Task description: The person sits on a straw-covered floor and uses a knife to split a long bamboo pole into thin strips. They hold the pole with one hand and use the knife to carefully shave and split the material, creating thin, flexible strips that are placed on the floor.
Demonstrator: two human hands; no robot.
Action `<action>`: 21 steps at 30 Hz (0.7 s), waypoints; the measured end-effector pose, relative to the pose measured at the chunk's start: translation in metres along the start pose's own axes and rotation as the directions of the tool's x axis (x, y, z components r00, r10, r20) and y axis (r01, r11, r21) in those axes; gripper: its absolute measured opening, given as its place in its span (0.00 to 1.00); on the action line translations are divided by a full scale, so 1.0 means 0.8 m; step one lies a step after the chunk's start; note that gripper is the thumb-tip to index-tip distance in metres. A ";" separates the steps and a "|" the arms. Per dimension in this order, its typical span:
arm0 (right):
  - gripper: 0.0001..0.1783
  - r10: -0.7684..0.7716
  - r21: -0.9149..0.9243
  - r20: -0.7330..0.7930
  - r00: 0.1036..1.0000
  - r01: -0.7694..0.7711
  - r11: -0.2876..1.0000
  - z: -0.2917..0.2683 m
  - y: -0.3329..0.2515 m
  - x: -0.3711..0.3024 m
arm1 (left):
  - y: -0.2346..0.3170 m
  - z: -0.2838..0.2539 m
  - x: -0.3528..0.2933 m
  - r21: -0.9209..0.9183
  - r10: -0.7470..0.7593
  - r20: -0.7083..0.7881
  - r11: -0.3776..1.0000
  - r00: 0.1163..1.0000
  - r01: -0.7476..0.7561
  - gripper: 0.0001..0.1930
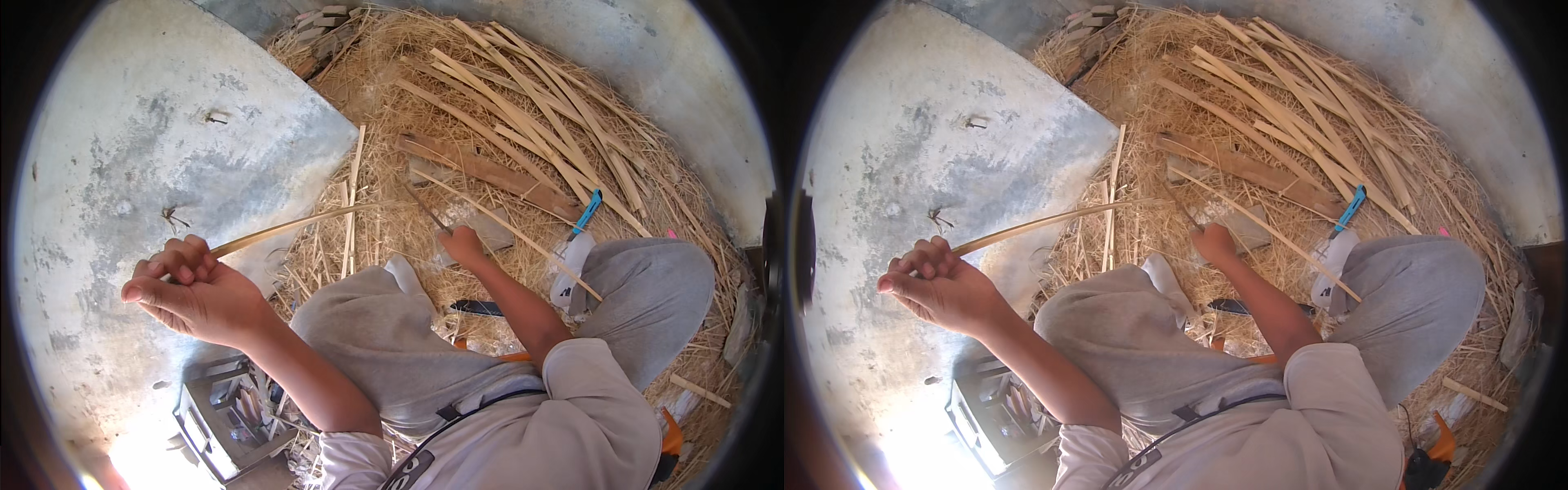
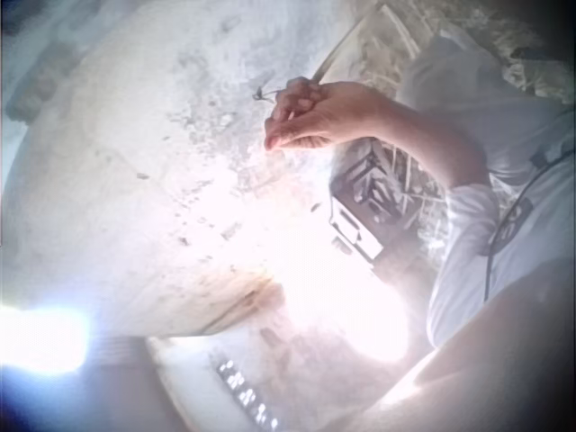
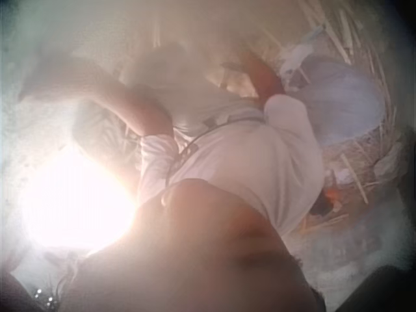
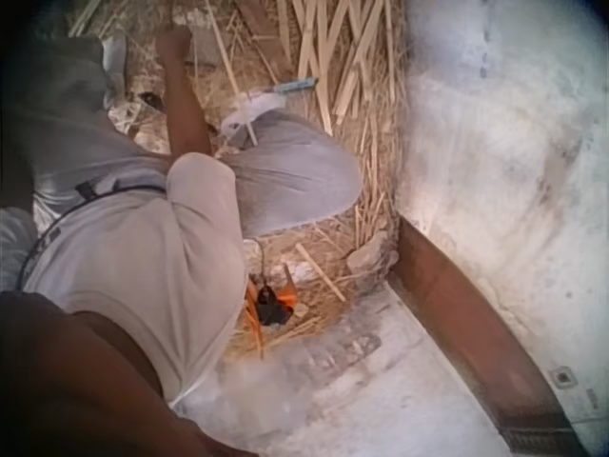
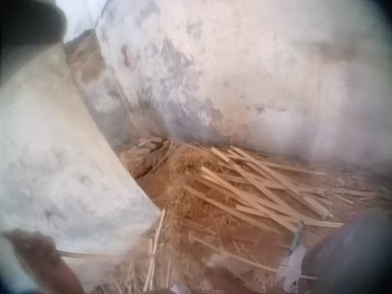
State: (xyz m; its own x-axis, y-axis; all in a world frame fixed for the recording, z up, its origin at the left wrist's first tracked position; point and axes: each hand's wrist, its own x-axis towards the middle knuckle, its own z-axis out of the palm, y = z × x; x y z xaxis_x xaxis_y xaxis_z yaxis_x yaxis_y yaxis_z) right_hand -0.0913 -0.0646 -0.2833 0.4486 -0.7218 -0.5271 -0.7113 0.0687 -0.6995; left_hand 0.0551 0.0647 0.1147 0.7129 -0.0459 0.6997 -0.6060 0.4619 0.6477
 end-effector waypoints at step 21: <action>0.20 -0.002 -0.667 0.124 0.992 0.084 0.740 -0.109 0.037 -0.009 | 0.051 -0.070 0.024 0.138 0.169 -0.400 0.983 0.901 -0.123 0.29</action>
State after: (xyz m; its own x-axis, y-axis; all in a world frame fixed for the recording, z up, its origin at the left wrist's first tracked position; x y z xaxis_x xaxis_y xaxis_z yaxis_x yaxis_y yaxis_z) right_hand -0.1629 -0.1172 -0.2585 0.5133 -0.6311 -0.5817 -0.8496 -0.4693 -0.2406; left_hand 0.0644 0.1322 0.1376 0.6812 0.3908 0.6190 -0.7317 0.3373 0.5923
